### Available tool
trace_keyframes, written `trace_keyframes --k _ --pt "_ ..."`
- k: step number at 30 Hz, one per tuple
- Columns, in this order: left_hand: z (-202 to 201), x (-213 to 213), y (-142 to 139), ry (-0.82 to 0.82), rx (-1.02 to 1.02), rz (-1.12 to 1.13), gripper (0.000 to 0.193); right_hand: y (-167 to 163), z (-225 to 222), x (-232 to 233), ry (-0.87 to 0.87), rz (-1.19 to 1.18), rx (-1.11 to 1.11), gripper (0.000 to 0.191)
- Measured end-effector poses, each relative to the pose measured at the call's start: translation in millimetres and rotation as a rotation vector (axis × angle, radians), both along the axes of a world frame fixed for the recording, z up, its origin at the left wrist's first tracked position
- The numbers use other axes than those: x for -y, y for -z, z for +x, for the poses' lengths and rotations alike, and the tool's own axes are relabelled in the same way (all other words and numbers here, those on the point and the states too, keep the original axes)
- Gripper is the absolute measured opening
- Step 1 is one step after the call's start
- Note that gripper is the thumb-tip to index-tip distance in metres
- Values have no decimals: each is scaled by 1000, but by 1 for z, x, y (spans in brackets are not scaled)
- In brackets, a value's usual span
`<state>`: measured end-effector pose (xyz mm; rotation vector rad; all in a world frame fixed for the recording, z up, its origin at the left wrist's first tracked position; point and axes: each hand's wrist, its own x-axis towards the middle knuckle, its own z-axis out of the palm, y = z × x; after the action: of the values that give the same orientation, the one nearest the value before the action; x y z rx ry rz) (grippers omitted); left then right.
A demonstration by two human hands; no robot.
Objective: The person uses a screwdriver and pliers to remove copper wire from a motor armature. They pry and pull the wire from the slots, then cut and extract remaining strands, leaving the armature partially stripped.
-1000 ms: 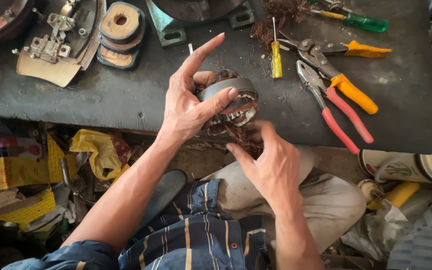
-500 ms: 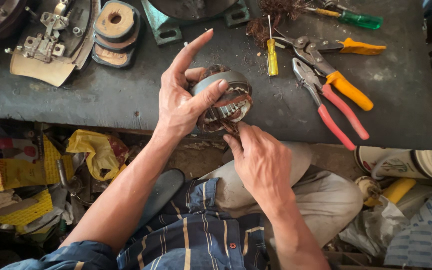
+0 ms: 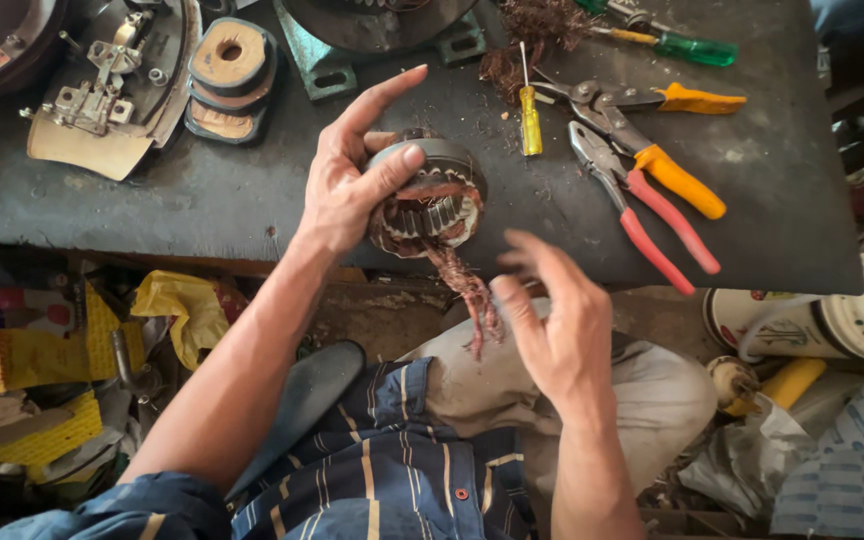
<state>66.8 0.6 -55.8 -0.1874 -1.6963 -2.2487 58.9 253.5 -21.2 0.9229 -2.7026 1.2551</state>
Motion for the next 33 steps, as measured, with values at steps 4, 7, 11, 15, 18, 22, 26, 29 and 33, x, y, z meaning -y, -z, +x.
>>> trace_keyframes --k 4,7,11,15,18,22,26,29,33 --pt "-7 8 -1 181 -59 -43 76 1 -10 3 -97 -242 100 55" --pt "-11 8 -7 241 -52 -136 75 3 -21 12 -324 -408 143 64" --pt "-12 6 -16 234 -48 -250 69 3 -26 18 -284 -228 -9 62" --pt "-11 3 -21 233 -73 -262 65 5 -23 18 -292 -294 86 62" --pt "-11 -2 -23 207 -2 -259 63 8 -21 15 -258 -267 24 61" --pt "-4 -9 -23 54 48 -300 62 14 -21 5 -168 -195 -68 54" --pt "8 -21 -13 -173 -18 -281 61 26 -29 -7 -51 -175 -177 36" --pt "16 -30 -1 -340 -1 -247 59 41 -36 -7 38 -239 -182 22" --pt "21 -32 7 -460 7 -176 54 54 -40 -2 58 -292 -243 16"
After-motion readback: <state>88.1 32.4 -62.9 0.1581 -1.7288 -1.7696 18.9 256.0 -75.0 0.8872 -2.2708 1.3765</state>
